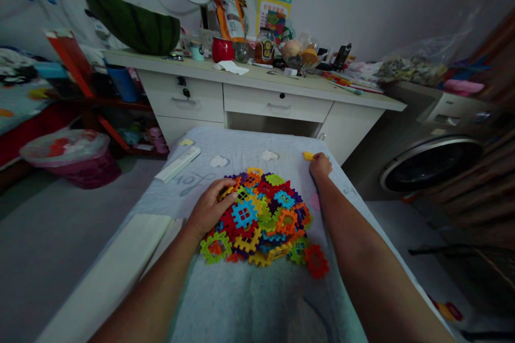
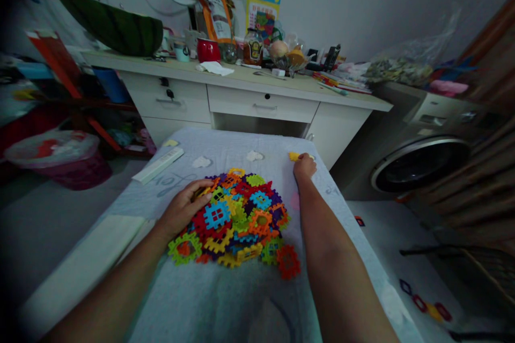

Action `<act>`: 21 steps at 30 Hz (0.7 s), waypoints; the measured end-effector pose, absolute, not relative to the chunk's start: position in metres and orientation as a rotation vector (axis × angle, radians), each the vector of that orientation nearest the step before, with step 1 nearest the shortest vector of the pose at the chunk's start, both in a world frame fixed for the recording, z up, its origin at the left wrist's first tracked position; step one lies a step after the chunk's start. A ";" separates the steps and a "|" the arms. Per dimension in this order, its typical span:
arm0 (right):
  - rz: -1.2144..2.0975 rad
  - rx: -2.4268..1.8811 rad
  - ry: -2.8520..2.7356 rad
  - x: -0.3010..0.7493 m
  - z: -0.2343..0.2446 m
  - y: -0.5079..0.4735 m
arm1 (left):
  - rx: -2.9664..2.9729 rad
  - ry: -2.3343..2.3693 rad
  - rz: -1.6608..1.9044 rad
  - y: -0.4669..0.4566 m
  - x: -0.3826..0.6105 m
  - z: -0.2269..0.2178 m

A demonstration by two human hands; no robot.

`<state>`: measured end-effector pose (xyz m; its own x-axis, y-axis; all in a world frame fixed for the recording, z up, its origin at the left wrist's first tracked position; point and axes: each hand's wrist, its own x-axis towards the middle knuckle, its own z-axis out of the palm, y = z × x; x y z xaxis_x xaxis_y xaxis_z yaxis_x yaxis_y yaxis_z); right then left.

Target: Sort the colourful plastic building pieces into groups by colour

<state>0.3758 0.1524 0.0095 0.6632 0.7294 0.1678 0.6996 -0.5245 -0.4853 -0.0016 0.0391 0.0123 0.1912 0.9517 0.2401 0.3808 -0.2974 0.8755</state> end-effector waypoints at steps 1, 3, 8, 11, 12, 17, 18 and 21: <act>0.093 -2.338 -1.083 0.377 0.010 0.154 | 1.788 1.252 1.078 0.039 -0.002 0.012; 0.106 -2.304 -1.054 0.380 0.011 0.159 | 1.776 1.247 1.080 0.039 -0.002 0.011; 0.072 -2.288 -1.060 0.381 0.011 0.171 | 1.768 1.250 1.082 0.038 -0.001 0.013; 0.041 -2.317 -1.117 0.379 0.007 0.174 | 1.761 1.251 1.079 0.037 0.000 0.014; 0.026 -2.330 -1.144 0.379 0.005 0.174 | 1.759 1.251 1.078 0.037 0.000 0.015; -0.018 -2.361 -1.205 0.377 0.002 0.173 | 1.768 1.247 1.085 0.038 -0.001 0.013; -0.013 -2.359 -1.196 0.377 0.003 0.172 | 1.770 1.243 1.085 0.038 -0.002 0.012; 0.035 -2.325 -1.129 0.376 0.007 0.168 | 1.769 1.234 1.083 0.038 -0.002 0.013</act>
